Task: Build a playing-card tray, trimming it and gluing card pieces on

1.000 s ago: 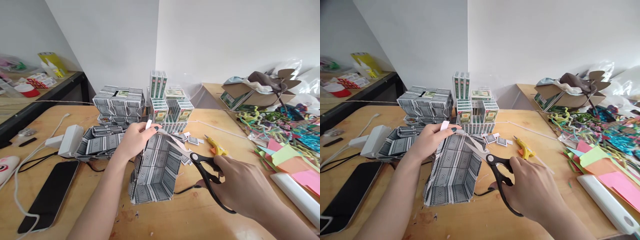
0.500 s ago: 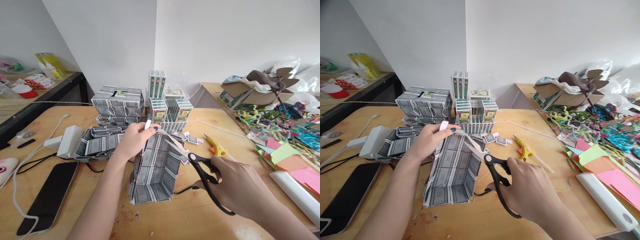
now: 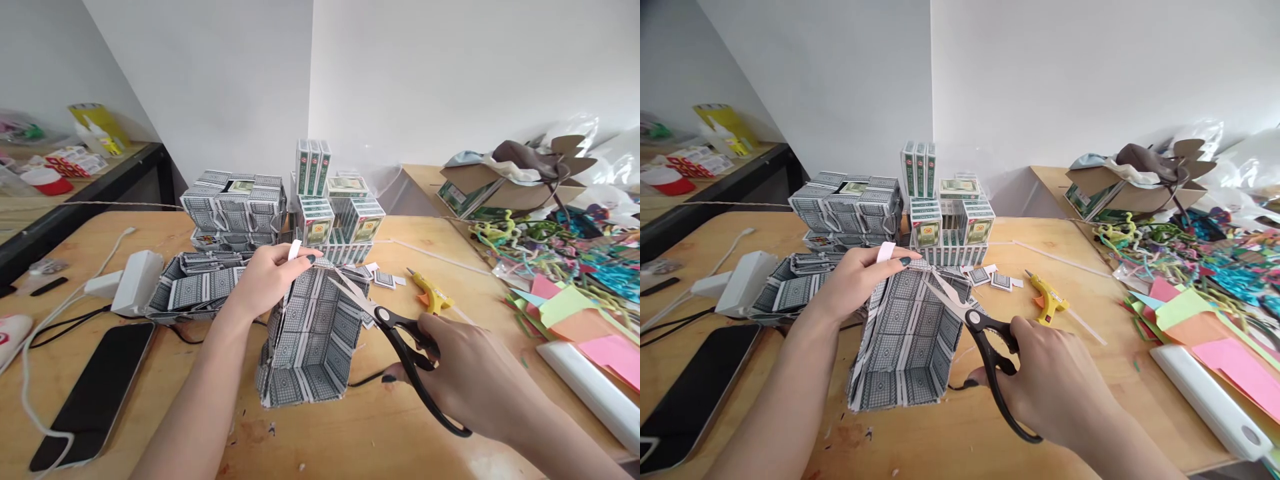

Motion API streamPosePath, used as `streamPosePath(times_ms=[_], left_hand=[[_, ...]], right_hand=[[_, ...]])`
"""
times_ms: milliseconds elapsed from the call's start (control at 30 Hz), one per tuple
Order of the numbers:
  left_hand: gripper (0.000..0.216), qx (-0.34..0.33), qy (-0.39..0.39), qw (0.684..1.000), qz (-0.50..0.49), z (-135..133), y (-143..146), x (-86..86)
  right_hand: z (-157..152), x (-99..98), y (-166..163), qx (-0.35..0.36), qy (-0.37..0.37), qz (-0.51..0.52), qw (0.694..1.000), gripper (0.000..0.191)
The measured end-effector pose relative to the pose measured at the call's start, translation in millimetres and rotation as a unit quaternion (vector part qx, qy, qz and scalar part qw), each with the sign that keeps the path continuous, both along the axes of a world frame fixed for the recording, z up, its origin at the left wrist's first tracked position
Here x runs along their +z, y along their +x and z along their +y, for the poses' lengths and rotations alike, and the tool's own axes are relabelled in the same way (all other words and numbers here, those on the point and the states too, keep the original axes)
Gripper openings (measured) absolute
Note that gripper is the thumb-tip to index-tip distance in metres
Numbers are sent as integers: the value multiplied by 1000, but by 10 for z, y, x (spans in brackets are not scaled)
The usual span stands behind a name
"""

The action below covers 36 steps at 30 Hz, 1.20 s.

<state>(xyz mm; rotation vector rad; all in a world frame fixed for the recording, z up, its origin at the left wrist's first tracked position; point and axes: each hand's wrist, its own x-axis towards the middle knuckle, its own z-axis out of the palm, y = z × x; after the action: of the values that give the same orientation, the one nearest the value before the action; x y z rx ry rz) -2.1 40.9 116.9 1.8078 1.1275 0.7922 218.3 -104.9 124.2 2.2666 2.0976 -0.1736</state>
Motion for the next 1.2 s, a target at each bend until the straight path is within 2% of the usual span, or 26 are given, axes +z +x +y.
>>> streamPosePath(times_ms=[200,600,800,933,1067,1200], left_hand=[[32,1,14,1000,3,8,-6,-13],[29,10,4,1000,5,-3,-2,-6],[28,12,6,1000,-5,-28,0,6],[24,8,12,1000,-27,-51,-12,29],[20,18,65,997,-34,-115,-30,94],[21,33,99,994,-13,-193,-42,163]], right_hand=[[42,17,-13,-4,-20,10,1000,38],[47,-27,-26,9,27,-31,999,38],[-10,53,-113,19,-8,-25,999,39],[-55,65,-144,21,48,-76,996,42],[-100,82,-167,28,116,-131,984,43],[-120,88,-167,31,121,-122,985,43]])
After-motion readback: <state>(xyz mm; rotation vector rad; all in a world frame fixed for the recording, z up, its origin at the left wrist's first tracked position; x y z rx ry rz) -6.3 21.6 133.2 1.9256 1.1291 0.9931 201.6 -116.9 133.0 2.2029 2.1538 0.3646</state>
